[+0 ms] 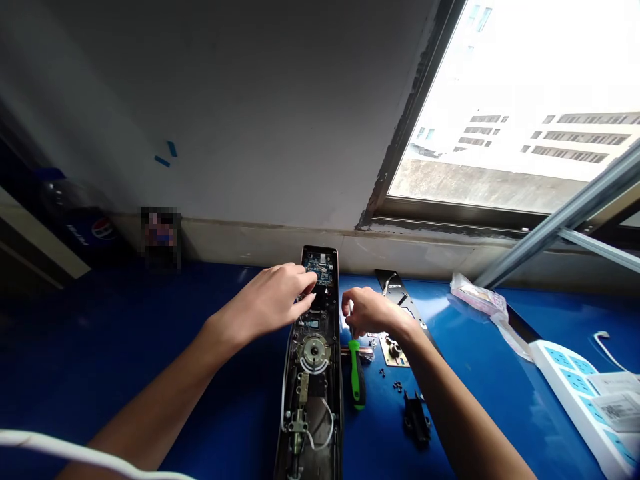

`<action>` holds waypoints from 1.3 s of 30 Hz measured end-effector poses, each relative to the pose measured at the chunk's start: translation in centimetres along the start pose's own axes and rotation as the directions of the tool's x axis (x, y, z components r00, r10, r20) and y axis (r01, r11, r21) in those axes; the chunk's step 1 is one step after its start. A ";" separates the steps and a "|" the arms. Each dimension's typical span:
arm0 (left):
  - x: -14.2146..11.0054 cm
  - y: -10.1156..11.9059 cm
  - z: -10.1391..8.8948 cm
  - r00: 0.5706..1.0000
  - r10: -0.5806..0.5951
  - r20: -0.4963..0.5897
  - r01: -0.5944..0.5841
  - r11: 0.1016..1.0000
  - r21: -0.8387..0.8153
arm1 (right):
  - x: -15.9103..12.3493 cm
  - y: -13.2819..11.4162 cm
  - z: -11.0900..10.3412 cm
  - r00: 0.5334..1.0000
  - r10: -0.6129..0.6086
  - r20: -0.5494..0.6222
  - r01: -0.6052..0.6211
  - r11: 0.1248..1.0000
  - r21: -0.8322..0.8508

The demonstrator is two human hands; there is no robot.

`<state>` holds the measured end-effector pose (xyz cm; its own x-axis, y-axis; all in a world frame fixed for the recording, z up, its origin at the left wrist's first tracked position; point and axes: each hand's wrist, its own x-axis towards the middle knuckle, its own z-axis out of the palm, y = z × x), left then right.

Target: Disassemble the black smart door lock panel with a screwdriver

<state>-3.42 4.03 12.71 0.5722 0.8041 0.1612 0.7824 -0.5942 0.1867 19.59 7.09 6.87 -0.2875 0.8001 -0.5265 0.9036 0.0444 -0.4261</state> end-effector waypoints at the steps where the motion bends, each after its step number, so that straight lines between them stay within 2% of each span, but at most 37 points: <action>1: 0.0 0.1 0.0 1.000 0.008 -0.006 -0.008 1.000 -0.001 | -0.1 0.0 -0.1 1.000 -0.019 -0.013 0.020 0.999 0.035; 5: 0.0 0.2 0.2 0.997 0.060 -0.050 -0.061 0.998 -0.022 | -1.7 -0.1 -1.7 0.981 -0.142 -0.134 0.168 0.962 0.214; 10: 0.0 0.4 0.3 0.963 0.233 -0.134 -0.247 0.964 -0.097 | -4.1 -0.5 -3.7 0.903 -0.274 -0.330 0.407 0.791 0.457; 15: 0.1 0.7 0.7 0.879 0.437 -0.191 -0.456 0.888 -0.067 | -3.5 -1.3 -3.4 0.801 -0.260 -0.540 0.573 0.596 0.563; 20: 0.7 0.2 1.6 0.825 0.519 -0.225 -0.520 0.852 0.057 | -2.4 -1.7 -2.7 0.771 -0.238 -0.591 0.620 0.495 0.609; 24: 0.9 -0.1 1.4 0.796 0.508 -0.328 -0.477 0.861 0.175 | -2.9 -2.1 -2.8 0.775 -0.240 -0.584 0.622 0.453 0.639; 30: 0.9 -0.6 1.1 0.766 0.409 -0.497 -0.266 0.904 0.334 | -4.5 -2.9 -3.0 0.828 -0.273 -0.490 0.561 0.410 0.719; 34: 0.9 -0.5 1.9 0.755 0.329 -0.567 -0.181 0.936 0.302 | -5.4 -3.7 -2.8 0.861 -0.311 -0.402 0.503 0.401 0.766; 37: 0.8 -0.1 2.4 0.758 0.273 -0.592 -0.164 0.959 0.232 | -5.8 -4.3 -2.4 0.859 -0.307 -0.409 0.506 0.392 0.769; 39: 0.7 0.0 2.6 0.766 0.248 -0.593 -0.180 0.969 0.172 | -5.8 -4.5 -2.3 0.851 -0.313 -0.422 0.517 0.356 0.778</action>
<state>-2.34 4.63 10.26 0.4862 0.4573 0.7447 0.6972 -0.7167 -0.0151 17.96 3.63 13.49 -0.3933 0.9194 -0.0037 -0.0745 -0.0359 -0.9966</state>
